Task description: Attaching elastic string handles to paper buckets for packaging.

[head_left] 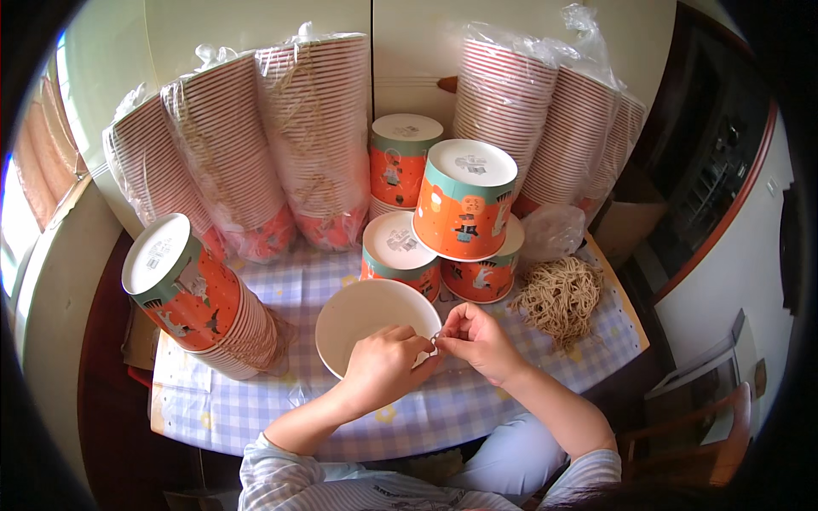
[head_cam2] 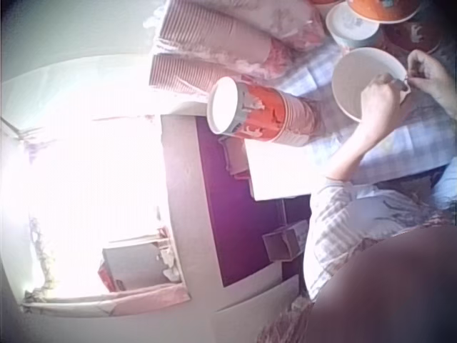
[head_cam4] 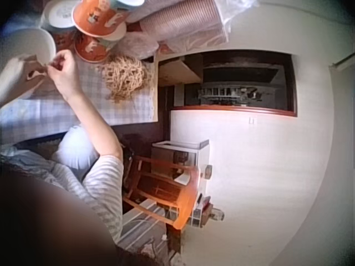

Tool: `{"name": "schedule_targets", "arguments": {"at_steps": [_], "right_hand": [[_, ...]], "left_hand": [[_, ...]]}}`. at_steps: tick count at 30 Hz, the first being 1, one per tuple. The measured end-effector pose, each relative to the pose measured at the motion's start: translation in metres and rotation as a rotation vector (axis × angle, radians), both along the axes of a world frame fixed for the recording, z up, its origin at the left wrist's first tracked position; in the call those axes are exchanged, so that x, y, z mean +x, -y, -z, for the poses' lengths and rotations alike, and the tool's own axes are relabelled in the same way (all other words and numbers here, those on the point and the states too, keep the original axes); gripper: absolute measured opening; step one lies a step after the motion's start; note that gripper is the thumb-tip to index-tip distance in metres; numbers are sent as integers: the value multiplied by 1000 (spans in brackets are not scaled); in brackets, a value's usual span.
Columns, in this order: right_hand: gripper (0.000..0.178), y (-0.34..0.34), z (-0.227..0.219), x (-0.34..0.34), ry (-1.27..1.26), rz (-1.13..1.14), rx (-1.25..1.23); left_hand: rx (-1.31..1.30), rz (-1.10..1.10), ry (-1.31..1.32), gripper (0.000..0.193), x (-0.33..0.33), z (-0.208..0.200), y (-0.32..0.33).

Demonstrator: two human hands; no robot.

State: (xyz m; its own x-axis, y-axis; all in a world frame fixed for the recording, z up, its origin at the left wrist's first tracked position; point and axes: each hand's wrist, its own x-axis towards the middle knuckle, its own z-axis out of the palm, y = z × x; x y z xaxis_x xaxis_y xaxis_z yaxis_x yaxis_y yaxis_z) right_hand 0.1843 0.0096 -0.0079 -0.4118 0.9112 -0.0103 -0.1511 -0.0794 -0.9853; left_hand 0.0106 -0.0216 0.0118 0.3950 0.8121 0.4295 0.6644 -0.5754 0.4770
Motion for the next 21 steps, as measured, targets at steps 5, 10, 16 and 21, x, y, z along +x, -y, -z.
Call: {"name": "schedule_targets", "arguments": {"at_steps": [5, 10, 16, 21], "right_hand": [[20, 1, 0, 0, -42, -24, -69], [19, 0, 0, 2, -33, -13, -53], [20, 1, -1, 3, -17, -23, -56], [20, 2, -2, 2, -22, -39, -55]], "left_hand": [[62, -9, -23, 15, 4, 12, -4], [32, -46, -4, 12, 4, 5, -3], [56, -59, -13, 5, 0, 5, -5], [-19, -56, 81, 8, -2, 9, -7]]}}
